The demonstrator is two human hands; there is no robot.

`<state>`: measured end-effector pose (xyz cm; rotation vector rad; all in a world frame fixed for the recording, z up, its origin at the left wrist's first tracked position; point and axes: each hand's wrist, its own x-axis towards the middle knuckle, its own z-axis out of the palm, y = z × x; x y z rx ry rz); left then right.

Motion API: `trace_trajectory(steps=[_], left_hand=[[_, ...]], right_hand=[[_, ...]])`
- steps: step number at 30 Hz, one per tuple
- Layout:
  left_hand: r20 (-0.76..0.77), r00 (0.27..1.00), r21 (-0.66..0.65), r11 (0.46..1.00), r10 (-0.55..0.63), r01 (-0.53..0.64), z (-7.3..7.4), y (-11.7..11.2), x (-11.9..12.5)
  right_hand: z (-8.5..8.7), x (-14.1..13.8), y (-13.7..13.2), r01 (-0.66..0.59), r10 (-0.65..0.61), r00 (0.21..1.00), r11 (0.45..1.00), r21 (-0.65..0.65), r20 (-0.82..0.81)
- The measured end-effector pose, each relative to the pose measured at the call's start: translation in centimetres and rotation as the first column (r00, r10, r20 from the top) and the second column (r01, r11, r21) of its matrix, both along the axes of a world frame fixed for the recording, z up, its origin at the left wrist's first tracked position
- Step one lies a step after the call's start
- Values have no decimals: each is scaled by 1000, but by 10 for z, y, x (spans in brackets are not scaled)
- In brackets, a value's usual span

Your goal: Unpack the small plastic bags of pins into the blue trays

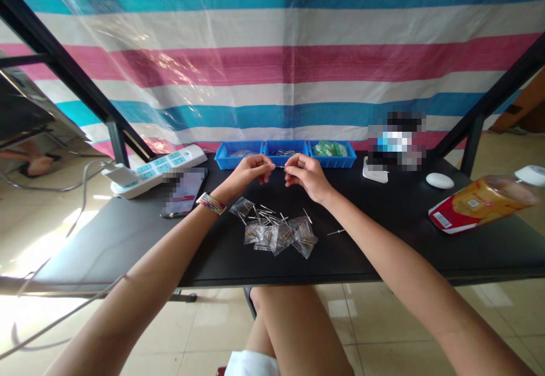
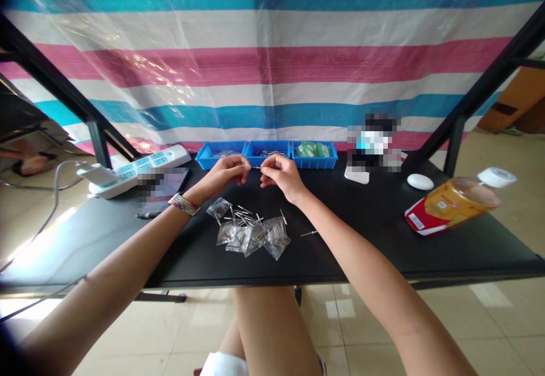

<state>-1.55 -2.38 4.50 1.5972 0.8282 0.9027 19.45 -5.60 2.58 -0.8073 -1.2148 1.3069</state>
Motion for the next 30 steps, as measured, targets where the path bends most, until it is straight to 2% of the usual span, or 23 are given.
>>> trace_trajectory(steps=[3, 6, 10, 18, 23, 26, 30], left_hand=[[9, 1000, -92, 995, -22, 23, 0, 0, -1], [10, 1000, -110, 993, -28, 29, -1, 0, -1], [20, 1000, -75, 997, -9, 10, -2, -1, 0], [-1, 1000, 38, 999, 14, -14, -4, 2, 1], [-3, 1000, 37, 999, 16, -16, -3, 1, 0], [64, 998, -24, 1000, 22, -21, 0, 2, -2], [180, 983, -66, 997, 39, -27, 0, 8, -7]], right_hand=[[-1, -1, 0, 31, -32, 999, 999, 42, 21], [-1, -1, 1, 45, -49, 997, 997, 68, 57], [-1, 0, 1, 48, -52, 996, 997, 61, 73], [1, 0, 0, 35, -34, 999, 999, -39, 30], [-1, -1, -1, 23, -22, 1000, 997, -71, 16], [-2, -1, 3, 32, -33, 999, 995, -96, -10], [1, 4, 13, 139, -150, 984, 984, -113, -97]])
